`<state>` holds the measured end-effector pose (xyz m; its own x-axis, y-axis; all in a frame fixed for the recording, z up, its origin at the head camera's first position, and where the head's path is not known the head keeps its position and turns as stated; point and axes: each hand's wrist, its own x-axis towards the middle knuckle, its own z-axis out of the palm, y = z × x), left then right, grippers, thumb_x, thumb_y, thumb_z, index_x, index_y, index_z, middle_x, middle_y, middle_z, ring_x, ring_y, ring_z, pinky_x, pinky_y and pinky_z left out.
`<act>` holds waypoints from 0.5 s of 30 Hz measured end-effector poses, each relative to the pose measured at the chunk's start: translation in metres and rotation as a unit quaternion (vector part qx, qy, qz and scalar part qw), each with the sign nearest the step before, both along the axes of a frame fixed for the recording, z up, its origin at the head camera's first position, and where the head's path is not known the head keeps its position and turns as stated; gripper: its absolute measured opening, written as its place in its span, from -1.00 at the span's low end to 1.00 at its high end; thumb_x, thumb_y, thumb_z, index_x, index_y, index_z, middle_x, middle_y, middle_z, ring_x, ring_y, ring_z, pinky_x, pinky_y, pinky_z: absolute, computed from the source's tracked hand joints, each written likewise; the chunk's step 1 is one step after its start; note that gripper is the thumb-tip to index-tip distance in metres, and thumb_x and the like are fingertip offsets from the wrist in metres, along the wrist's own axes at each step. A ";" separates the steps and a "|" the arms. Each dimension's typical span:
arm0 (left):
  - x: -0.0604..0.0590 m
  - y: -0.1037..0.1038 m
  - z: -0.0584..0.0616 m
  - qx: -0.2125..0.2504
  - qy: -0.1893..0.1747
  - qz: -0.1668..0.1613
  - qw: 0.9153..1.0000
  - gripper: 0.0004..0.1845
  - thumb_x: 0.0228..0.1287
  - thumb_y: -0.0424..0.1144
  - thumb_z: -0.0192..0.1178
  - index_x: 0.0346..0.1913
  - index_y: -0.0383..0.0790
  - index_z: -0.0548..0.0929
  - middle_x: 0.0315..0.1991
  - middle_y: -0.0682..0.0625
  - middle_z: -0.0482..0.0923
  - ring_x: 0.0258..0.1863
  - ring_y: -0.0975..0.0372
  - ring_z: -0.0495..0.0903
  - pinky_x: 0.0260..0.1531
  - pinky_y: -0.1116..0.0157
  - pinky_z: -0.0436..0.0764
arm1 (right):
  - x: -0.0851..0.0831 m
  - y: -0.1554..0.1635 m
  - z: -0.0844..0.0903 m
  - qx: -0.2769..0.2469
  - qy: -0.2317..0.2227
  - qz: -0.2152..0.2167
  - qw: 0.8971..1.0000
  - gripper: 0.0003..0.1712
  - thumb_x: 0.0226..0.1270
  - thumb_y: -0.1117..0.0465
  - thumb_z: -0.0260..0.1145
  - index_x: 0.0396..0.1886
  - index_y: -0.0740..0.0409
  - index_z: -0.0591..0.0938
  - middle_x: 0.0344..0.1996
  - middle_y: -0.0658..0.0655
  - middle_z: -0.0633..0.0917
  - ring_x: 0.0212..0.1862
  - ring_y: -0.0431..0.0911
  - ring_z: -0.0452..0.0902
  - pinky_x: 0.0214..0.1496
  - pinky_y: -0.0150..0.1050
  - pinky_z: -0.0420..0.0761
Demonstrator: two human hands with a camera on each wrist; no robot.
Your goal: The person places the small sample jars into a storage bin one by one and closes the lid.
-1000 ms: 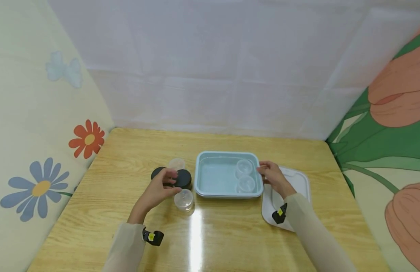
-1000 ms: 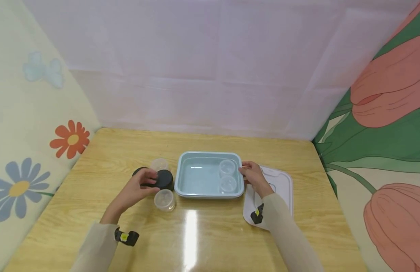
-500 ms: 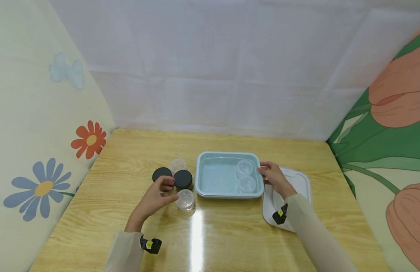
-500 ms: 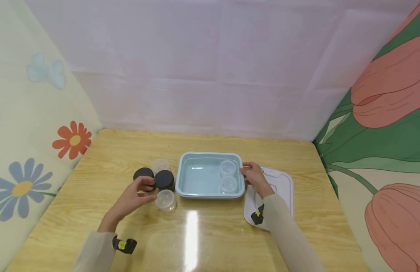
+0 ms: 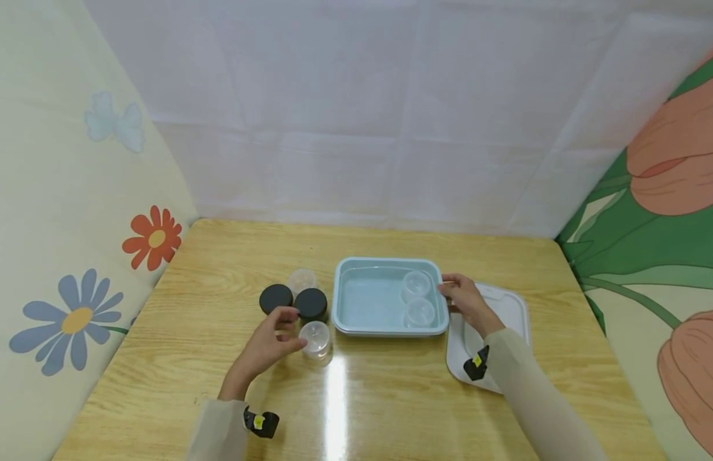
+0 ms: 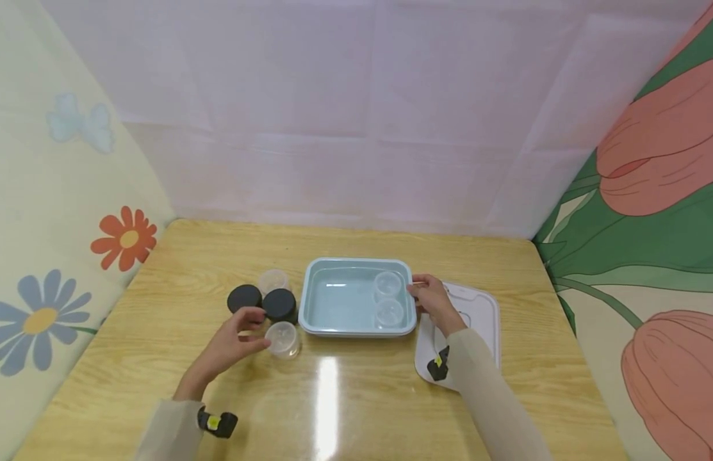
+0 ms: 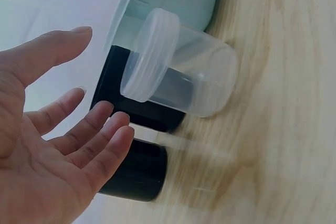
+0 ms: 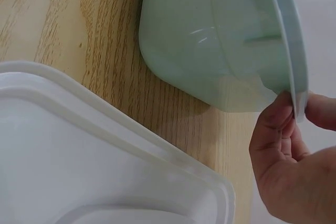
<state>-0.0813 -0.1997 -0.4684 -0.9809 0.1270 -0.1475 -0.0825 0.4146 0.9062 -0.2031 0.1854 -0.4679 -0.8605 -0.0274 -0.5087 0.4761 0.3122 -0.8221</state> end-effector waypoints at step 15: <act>0.009 0.009 -0.032 0.031 -0.015 0.022 0.999 -0.34 -0.01 -0.37 0.42 0.18 -0.37 0.36 0.09 -0.29 0.46 -0.02 0.04 0.51 -0.05 0.18 0.53 | 0.000 0.000 -0.001 0.003 -0.001 -0.001 1.000 -0.47 0.46 0.20 0.06 0.37 0.21 0.27 0.11 0.22 0.48 -0.07 -0.09 0.46 -0.22 -0.31 0.54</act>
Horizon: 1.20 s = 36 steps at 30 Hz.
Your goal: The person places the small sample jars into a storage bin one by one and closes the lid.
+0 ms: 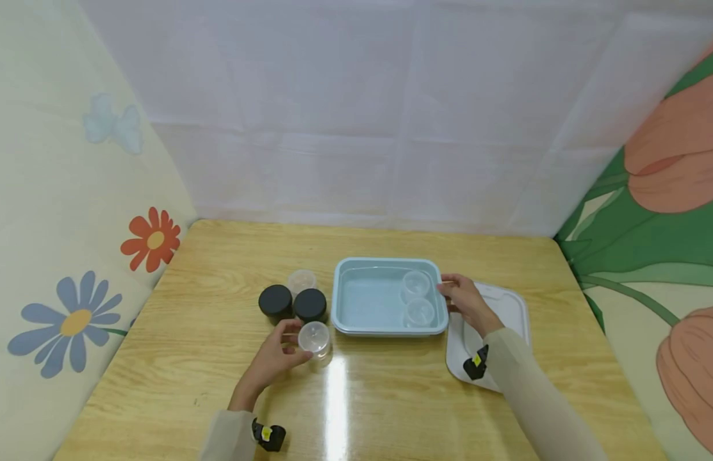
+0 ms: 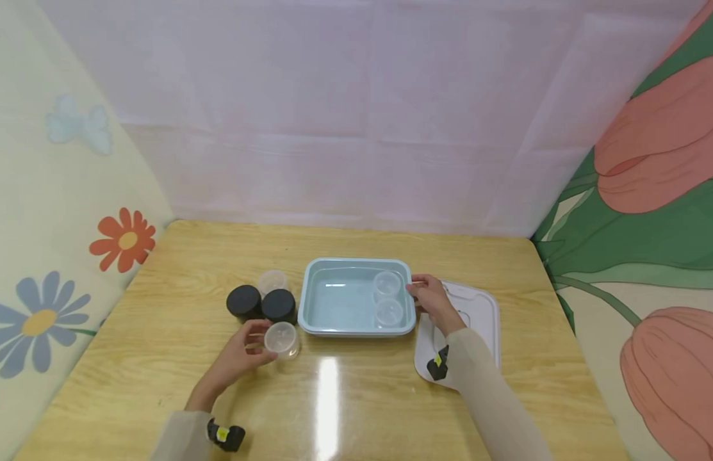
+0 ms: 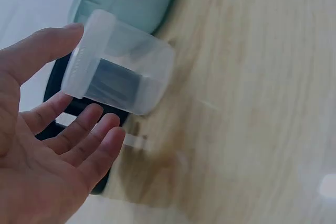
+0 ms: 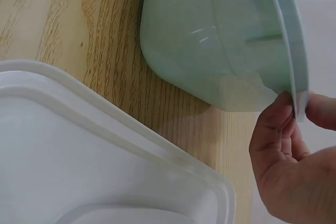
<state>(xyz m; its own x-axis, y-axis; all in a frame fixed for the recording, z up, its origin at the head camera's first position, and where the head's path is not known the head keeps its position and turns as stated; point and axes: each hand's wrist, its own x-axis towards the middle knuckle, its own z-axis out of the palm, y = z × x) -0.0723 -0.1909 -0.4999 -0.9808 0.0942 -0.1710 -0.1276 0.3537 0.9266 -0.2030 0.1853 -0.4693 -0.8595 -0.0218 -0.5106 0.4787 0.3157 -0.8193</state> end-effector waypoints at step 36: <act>0.005 0.030 -0.021 0.020 0.043 0.059 0.997 -0.24 -0.04 -0.40 0.45 0.22 -0.41 0.27 0.14 -0.28 0.39 0.12 -0.02 0.44 0.12 0.15 0.50 | 0.001 -0.001 0.001 0.005 -0.003 0.001 1.000 -0.46 0.46 0.20 0.07 0.37 0.22 0.25 0.13 0.24 0.48 -0.06 -0.07 0.46 -0.25 -0.31 0.54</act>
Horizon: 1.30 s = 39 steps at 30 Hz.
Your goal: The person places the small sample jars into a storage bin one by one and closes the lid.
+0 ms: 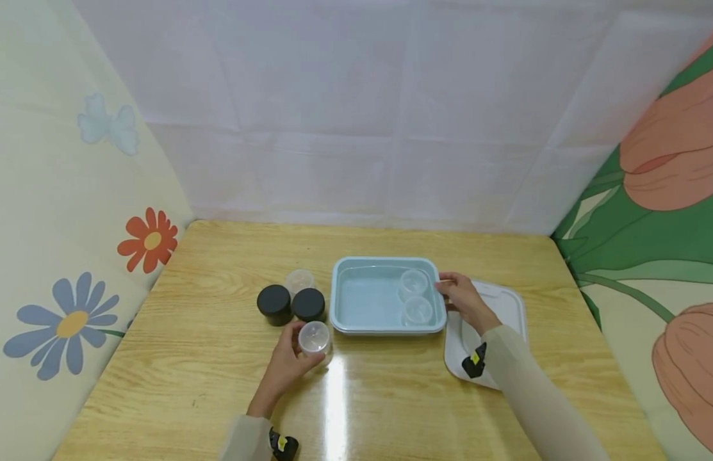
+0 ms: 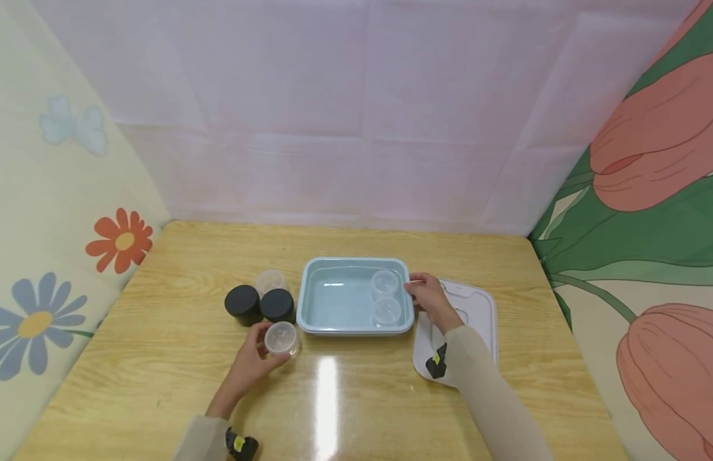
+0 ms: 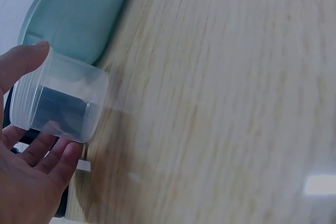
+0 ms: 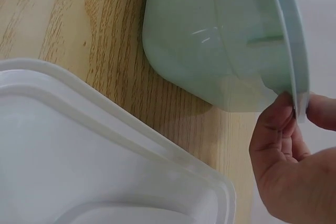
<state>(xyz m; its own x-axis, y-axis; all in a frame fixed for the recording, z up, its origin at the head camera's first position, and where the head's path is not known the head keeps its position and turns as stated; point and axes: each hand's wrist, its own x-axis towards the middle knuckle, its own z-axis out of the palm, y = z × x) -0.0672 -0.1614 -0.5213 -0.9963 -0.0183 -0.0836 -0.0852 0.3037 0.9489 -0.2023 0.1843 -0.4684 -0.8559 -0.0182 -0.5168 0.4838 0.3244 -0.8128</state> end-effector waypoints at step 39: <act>0.007 0.003 0.035 -0.056 0.098 -0.024 0.993 -0.28 -0.09 -0.36 0.49 0.19 -0.27 0.39 0.08 -0.13 0.48 0.02 0.08 0.49 -0.11 0.21 0.57 | 0.000 0.001 -0.001 -0.001 0.010 0.001 1.000 -0.45 0.47 0.19 0.06 0.38 0.23 0.24 0.11 0.24 0.48 -0.08 -0.09 0.47 -0.22 -0.31 0.54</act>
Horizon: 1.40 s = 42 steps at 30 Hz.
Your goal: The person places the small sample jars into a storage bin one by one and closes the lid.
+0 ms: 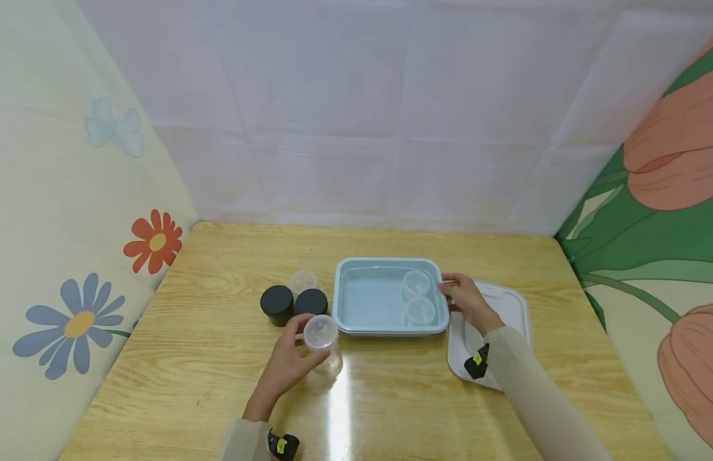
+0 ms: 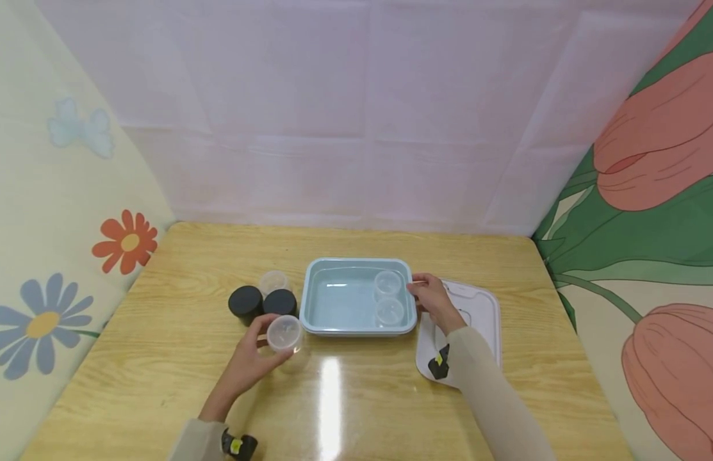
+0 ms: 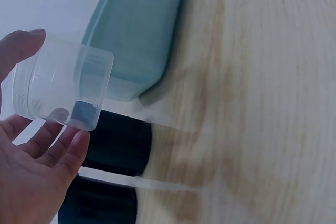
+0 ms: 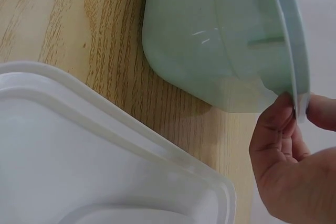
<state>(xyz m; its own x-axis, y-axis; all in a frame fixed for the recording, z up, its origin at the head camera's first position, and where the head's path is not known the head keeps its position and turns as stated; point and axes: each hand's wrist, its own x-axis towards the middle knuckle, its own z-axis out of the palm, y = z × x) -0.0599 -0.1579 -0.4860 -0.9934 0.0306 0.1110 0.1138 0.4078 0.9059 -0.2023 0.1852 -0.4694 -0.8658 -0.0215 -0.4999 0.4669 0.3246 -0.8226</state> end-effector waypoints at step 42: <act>-0.042 0.000 0.051 -0.042 0.044 -0.065 0.996 -0.31 0.00 -0.29 0.45 0.21 -0.30 0.38 0.01 -0.20 0.52 -0.07 0.07 0.54 -0.12 0.02 0.59 | -0.001 -0.001 0.002 -0.005 -0.005 -0.007 1.000 -0.47 0.46 0.20 0.06 0.36 0.22 0.26 0.08 0.20 0.50 -0.13 -0.11 0.46 -0.27 -0.34 0.52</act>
<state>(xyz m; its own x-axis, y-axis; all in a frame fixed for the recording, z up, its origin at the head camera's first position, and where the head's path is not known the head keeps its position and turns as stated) -0.1018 -0.1579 -0.4351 -0.9667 0.1720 0.1896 0.2490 0.4589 0.8529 -0.2030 0.1844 -0.4675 -0.8614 -0.0148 -0.5078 0.4790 0.3092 -0.8216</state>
